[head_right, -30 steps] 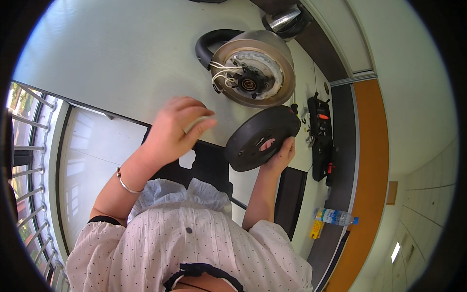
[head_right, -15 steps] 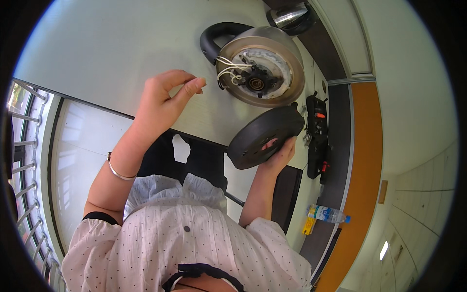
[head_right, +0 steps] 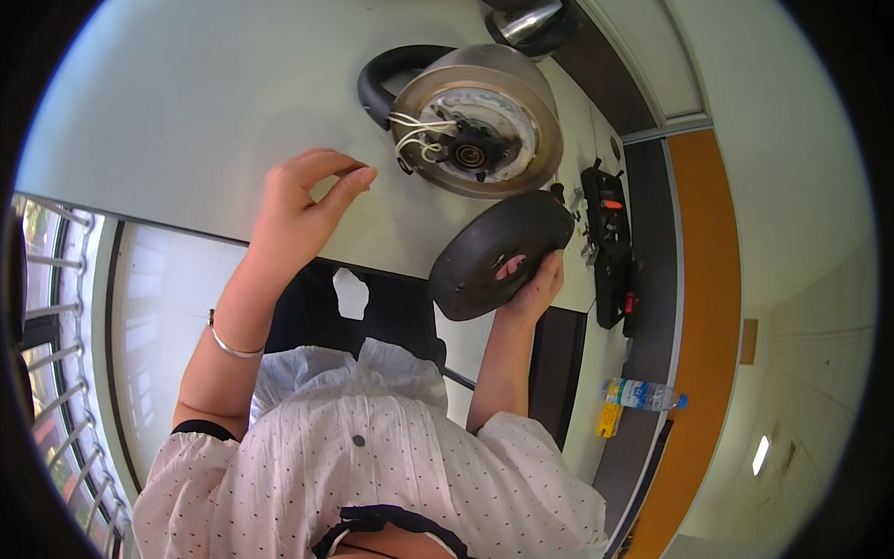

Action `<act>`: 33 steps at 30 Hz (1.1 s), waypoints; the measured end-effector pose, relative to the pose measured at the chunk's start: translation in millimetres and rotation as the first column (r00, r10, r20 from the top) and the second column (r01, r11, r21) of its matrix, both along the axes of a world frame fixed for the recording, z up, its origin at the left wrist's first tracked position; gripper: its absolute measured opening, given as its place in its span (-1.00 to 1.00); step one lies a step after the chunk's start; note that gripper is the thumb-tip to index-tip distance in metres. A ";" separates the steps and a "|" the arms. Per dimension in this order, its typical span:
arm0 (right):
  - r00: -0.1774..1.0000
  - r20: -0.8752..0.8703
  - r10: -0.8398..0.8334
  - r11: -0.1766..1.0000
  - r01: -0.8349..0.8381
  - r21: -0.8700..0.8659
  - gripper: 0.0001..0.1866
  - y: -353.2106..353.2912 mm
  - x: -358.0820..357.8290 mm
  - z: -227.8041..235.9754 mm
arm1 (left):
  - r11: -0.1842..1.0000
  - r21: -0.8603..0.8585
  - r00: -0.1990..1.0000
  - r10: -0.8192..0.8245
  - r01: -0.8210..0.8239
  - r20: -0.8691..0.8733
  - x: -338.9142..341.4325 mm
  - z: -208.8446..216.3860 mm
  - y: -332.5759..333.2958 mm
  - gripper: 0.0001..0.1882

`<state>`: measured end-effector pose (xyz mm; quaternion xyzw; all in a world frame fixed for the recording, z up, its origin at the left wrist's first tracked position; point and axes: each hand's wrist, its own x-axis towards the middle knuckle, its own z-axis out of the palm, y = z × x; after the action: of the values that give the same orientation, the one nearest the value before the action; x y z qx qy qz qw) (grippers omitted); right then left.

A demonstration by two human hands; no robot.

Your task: The person reassembles an electric kettle by hand, aligning the internal components and attaching the black base plate. They then use a screwdriver to fasten a screw into the center of the base.

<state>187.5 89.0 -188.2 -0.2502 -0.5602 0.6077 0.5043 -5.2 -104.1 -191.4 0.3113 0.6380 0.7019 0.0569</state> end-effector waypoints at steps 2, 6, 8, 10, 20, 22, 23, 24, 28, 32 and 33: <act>1.000 -0.011 -0.008 1.000 0.007 -0.002 -0.63 -1.9 -0.2 2.3 | 1.000 -0.012 1.000 -0.007 0.007 0.007 1.2 0.9 0.3 -0.84; 0.997 -0.070 -0.035 0.997 0.030 -0.072 -0.66 0.1 -0.7 1.2 | 1.000 -0.012 1.000 -0.005 0.005 -0.023 2.1 0.3 1.2 -0.87; 0.998 0.006 0.067 0.998 -0.067 -0.003 -0.62 9.7 10.2 -3.1 | 1.000 -0.022 0.999 -0.004 0.004 -0.035 1.8 0.8 1.8 -0.87; 0.998 0.038 0.046 0.999 -0.047 0.017 -0.60 8.1 11.3 -4.0 | 0.999 -0.045 0.999 -0.008 0.006 -0.044 2.7 -0.4 2.3 -0.88; 0.998 -0.065 0.022 0.999 -0.024 -0.030 -0.65 10.7 17.5 -19.5 | 0.990 -0.137 0.997 0.010 -0.021 -0.079 7.3 0.5 2.0 -0.91; 0.993 -0.087 0.075 0.996 -0.079 -0.048 -0.59 8.9 20.1 -20.4 | 0.989 -0.143 0.996 0.016 -0.029 -0.087 8.7 1.3 2.2 -0.91; 0.992 -0.095 0.083 0.996 -0.087 -0.036 -0.59 9.3 20.3 -21.5 | 0.989 -0.144 0.996 0.013 -0.025 -0.086 8.5 1.0 2.9 -0.91; 0.991 -0.100 0.090 0.996 -0.092 -0.018 -0.58 8.5 19.6 -22.3 | 0.989 -0.146 0.996 0.013 -0.026 -0.086 8.1 -0.1 2.5 -0.91; 0.989 -0.103 0.103 0.994 -0.097 0.059 -0.59 2.8 17.0 -15.6 | 0.984 -0.177 0.996 0.016 -0.031 -0.088 8.3 -1.0 2.9 -0.91; 0.988 -0.116 0.100 0.994 -0.094 0.063 -0.60 0.8 16.7 -14.2 | 0.981 -0.189 0.994 0.018 -0.038 -0.109 8.7 -2.8 3.2 -0.92; 0.988 -0.121 0.098 0.994 -0.091 0.062 -0.60 0.2 16.9 -14.4 | 0.981 -0.188 0.993 0.021 -0.043 -0.114 8.9 -4.4 3.7 -0.92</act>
<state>204.3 89.2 -202.5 -0.1712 -0.5560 0.6291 0.5156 3.7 -100.4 -195.8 0.3329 0.7092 0.6203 0.0393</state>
